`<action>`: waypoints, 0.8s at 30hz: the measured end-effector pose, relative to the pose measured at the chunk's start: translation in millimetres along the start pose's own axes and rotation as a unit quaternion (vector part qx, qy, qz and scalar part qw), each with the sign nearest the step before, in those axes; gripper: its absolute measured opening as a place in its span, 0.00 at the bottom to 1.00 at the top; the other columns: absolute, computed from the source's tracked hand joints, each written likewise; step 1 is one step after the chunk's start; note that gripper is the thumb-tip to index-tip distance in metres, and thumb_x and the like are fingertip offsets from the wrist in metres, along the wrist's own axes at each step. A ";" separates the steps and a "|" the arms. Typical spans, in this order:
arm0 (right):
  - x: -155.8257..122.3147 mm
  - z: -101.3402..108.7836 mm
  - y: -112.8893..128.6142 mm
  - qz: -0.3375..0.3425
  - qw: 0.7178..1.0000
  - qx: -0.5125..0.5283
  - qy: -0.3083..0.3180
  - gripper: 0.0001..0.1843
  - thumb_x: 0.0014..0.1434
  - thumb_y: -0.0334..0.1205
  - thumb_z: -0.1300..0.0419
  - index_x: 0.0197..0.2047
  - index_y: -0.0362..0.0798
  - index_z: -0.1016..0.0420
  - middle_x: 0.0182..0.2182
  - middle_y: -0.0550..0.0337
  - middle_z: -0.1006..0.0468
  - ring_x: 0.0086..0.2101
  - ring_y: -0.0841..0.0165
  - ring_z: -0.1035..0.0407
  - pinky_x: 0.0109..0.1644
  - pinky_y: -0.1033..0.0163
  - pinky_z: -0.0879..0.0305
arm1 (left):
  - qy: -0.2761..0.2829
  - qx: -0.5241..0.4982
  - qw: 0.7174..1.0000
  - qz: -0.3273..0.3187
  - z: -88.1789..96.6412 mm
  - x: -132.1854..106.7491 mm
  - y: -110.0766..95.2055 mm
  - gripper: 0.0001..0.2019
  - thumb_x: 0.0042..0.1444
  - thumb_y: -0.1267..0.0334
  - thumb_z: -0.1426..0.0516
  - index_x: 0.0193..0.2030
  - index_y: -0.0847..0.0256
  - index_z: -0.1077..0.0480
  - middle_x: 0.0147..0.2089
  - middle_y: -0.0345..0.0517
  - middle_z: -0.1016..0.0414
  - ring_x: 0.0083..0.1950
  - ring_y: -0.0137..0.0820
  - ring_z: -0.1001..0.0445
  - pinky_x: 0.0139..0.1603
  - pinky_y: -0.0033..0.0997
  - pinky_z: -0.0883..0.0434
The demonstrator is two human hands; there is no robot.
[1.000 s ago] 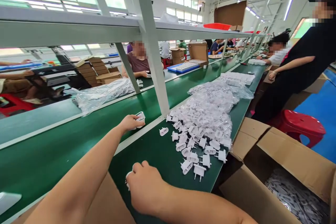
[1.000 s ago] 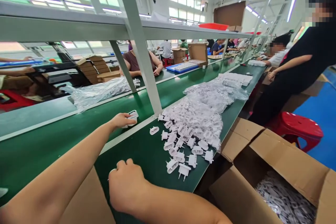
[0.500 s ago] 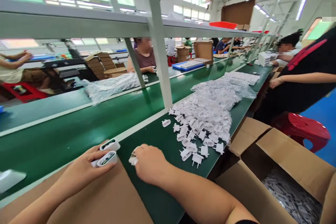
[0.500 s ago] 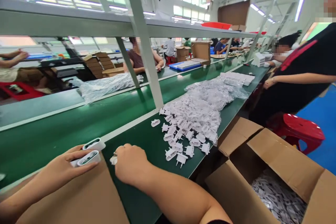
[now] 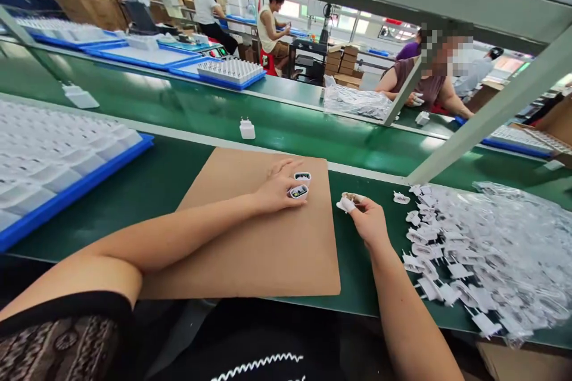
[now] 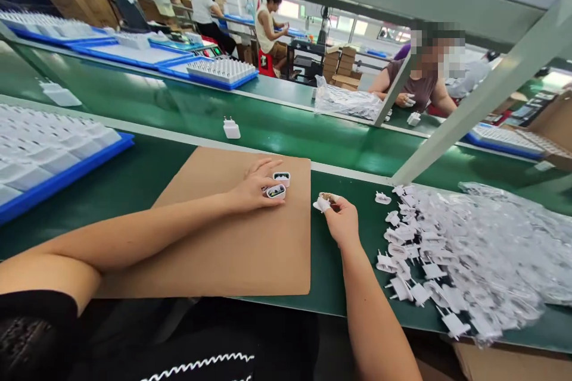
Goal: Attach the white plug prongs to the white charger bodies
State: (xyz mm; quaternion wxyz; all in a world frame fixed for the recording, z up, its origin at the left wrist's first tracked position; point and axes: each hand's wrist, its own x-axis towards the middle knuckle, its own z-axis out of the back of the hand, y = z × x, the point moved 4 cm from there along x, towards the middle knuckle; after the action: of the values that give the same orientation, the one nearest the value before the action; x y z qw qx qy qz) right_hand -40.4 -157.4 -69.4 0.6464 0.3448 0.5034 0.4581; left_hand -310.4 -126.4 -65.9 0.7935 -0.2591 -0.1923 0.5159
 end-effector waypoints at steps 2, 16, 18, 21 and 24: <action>-5.4 -2.6 5.3 -0.023 0.999 0.040 0.009 0.27 0.47 0.55 0.26 0.46 0.46 0.15 0.40 0.53 0.14 0.41 0.60 0.22 0.47 0.56 0.28 | -0.029 0.021 0.999 -0.034 5.7 -4.8 -14.0 0.16 0.52 0.48 0.30 0.45 0.52 0.17 0.78 0.49 0.44 0.77 0.57 0.52 0.75 0.63 0.53; -14.7 -10.4 22.1 -0.094 0.978 0.186 0.029 0.25 0.39 0.48 0.21 0.40 0.48 0.17 0.36 0.59 0.18 0.31 0.71 0.29 0.33 0.65 0.37 | 0.056 -0.199 0.974 0.096 -38.5 -14.8 -53.0 0.33 0.36 0.41 0.26 0.40 0.59 0.34 0.42 0.42 0.30 0.36 0.31 0.32 0.35 0.33 0.32; -15.4 -12.6 23.1 -0.086 0.981 0.169 0.033 0.24 0.41 0.48 0.21 0.41 0.48 0.17 0.37 0.57 0.17 0.32 0.71 0.30 0.33 0.65 0.37 | 0.070 -0.242 0.963 0.094 -36.7 -16.3 -49.5 0.33 0.37 0.44 0.25 0.44 0.59 0.32 0.45 0.43 0.29 0.36 0.32 0.31 0.36 0.33 0.29; -17.2 -13.9 24.0 -0.075 0.987 0.141 0.030 0.23 0.45 0.48 0.23 0.44 0.49 0.18 0.42 0.54 0.15 0.34 0.70 0.28 0.32 0.65 0.37 | 0.103 -0.309 0.945 0.037 -35.0 -18.1 -50.6 0.20 0.52 0.54 0.31 0.48 0.59 0.27 0.45 0.46 0.26 0.42 0.34 0.26 0.43 0.34 0.26; -19.7 -10.7 27.1 -0.057 0.991 0.119 0.021 0.22 0.49 0.48 0.25 0.45 0.50 0.19 0.40 0.55 0.15 0.32 0.69 0.28 0.30 0.65 0.36 | 0.103 -0.331 0.937 -0.033 -33.6 -17.9 -55.2 0.18 0.55 0.63 0.35 0.54 0.58 0.25 0.49 0.48 0.22 0.51 0.37 0.25 0.54 0.36 0.27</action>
State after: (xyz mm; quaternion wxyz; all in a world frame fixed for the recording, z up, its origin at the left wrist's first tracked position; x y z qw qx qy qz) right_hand -58.8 -166.8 -41.0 0.6149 0.3801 0.5870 0.3645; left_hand -258.5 -168.4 -59.5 0.6948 -0.5522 -0.2782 0.3673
